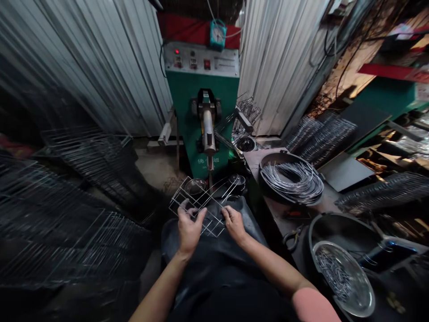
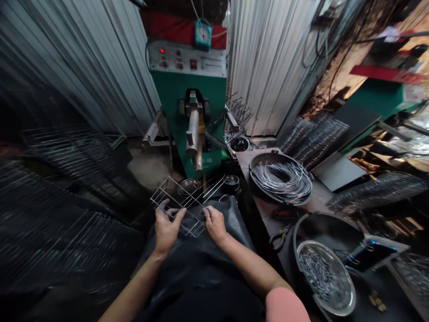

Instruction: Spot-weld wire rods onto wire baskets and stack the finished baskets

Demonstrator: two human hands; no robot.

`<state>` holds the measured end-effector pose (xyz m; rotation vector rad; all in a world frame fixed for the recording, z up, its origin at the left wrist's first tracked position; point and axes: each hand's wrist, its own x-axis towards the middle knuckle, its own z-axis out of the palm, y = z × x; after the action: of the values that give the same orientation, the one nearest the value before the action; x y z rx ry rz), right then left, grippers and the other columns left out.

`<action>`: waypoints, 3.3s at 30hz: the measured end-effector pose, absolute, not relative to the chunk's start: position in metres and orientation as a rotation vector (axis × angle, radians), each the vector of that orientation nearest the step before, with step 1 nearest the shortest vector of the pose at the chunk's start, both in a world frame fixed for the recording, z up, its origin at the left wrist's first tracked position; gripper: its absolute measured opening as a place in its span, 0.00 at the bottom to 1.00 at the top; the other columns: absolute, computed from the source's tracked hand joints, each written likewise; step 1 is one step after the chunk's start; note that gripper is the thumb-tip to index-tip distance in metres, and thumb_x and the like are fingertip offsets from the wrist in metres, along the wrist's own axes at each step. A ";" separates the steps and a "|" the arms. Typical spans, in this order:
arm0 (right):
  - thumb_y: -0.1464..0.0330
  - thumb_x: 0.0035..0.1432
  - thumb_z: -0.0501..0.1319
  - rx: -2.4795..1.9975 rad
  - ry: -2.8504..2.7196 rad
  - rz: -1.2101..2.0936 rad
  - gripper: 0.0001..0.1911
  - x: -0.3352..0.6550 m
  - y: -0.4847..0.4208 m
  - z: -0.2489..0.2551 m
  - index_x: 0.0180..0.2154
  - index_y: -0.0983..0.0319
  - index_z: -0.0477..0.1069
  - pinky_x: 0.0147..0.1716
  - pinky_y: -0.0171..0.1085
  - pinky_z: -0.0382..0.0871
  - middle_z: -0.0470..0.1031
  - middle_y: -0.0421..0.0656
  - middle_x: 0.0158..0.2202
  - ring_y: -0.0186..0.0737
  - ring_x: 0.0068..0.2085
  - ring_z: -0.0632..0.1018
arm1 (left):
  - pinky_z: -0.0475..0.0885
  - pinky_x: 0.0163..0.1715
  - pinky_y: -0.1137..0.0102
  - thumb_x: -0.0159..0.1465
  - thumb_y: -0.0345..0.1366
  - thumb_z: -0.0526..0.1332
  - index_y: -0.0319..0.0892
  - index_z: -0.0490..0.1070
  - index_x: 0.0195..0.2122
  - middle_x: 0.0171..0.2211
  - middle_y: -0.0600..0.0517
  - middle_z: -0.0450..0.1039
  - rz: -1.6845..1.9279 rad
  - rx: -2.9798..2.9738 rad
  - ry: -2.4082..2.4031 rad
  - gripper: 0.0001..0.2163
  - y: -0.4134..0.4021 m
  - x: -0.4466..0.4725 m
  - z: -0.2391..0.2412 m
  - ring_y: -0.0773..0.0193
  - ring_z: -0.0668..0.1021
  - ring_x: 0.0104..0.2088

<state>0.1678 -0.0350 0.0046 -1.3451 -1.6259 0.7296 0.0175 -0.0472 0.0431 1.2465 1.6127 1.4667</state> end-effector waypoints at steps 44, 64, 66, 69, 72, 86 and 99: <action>0.63 0.64 0.51 -1.047 -2.419 0.341 0.14 0.220 0.152 0.059 0.43 0.56 0.75 0.39 0.41 0.63 0.76 0.44 0.36 0.42 0.39 0.70 | 0.68 0.43 0.63 0.51 0.41 0.66 0.38 0.62 0.56 0.37 0.48 0.72 1.178 1.239 1.238 0.32 0.082 -0.024 0.033 0.62 0.74 0.36; 0.61 0.64 0.50 -0.991 -2.426 0.415 0.16 0.227 0.179 0.053 0.39 0.58 0.74 0.39 0.41 0.64 0.75 0.44 0.34 0.42 0.38 0.69 | 0.67 0.44 0.64 0.50 0.40 0.66 0.38 0.59 0.57 0.38 0.49 0.72 1.135 1.158 1.209 0.33 0.105 -0.020 0.032 0.63 0.74 0.38; 0.61 0.65 0.50 -0.996 -2.431 0.424 0.16 0.227 0.180 0.053 0.40 0.58 0.74 0.40 0.41 0.64 0.75 0.44 0.35 0.42 0.38 0.69 | 0.67 0.45 0.63 0.50 0.40 0.66 0.38 0.59 0.57 0.39 0.49 0.73 1.132 1.150 1.203 0.33 0.105 -0.020 0.033 0.62 0.74 0.39; 0.61 0.64 0.50 -1.007 -2.440 0.440 0.15 0.227 0.180 0.054 0.41 0.57 0.74 0.40 0.41 0.64 0.75 0.44 0.35 0.42 0.39 0.69 | 0.67 0.44 0.62 0.50 0.40 0.66 0.37 0.58 0.57 0.36 0.49 0.73 1.129 1.141 1.207 0.34 0.107 -0.020 0.034 0.61 0.74 0.38; 0.61 0.65 0.50 -0.997 -2.442 0.448 0.15 0.228 0.182 0.055 0.40 0.57 0.74 0.41 0.41 0.64 0.75 0.44 0.35 0.42 0.39 0.69 | 0.67 0.41 0.63 0.49 0.40 0.66 0.36 0.60 0.56 0.32 0.51 0.72 1.132 1.147 1.205 0.33 0.108 -0.021 0.037 0.62 0.74 0.34; 0.61 0.65 0.50 -1.005 -2.491 0.478 0.15 0.228 0.182 0.061 0.40 0.57 0.74 0.40 0.40 0.64 0.75 0.43 0.35 0.42 0.39 0.69 | 0.65 0.35 0.67 0.50 0.40 0.65 0.37 0.61 0.56 0.27 0.55 0.66 1.097 1.159 1.176 0.32 0.111 -0.024 0.037 0.66 0.69 0.29; 0.63 0.64 0.51 -0.973 -2.487 0.379 0.14 0.227 0.184 0.057 0.40 0.59 0.74 0.39 0.38 0.65 0.75 0.44 0.35 0.40 0.39 0.70 | 0.66 0.28 0.71 0.46 0.37 0.68 0.35 0.59 0.56 0.30 0.52 0.70 1.123 0.984 1.143 0.35 0.115 -0.023 0.037 0.68 0.72 0.29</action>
<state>0.2269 0.1841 0.0572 -0.9726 -2.4868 0.3788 -0.0230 0.1148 0.0366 0.9840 1.1434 1.1228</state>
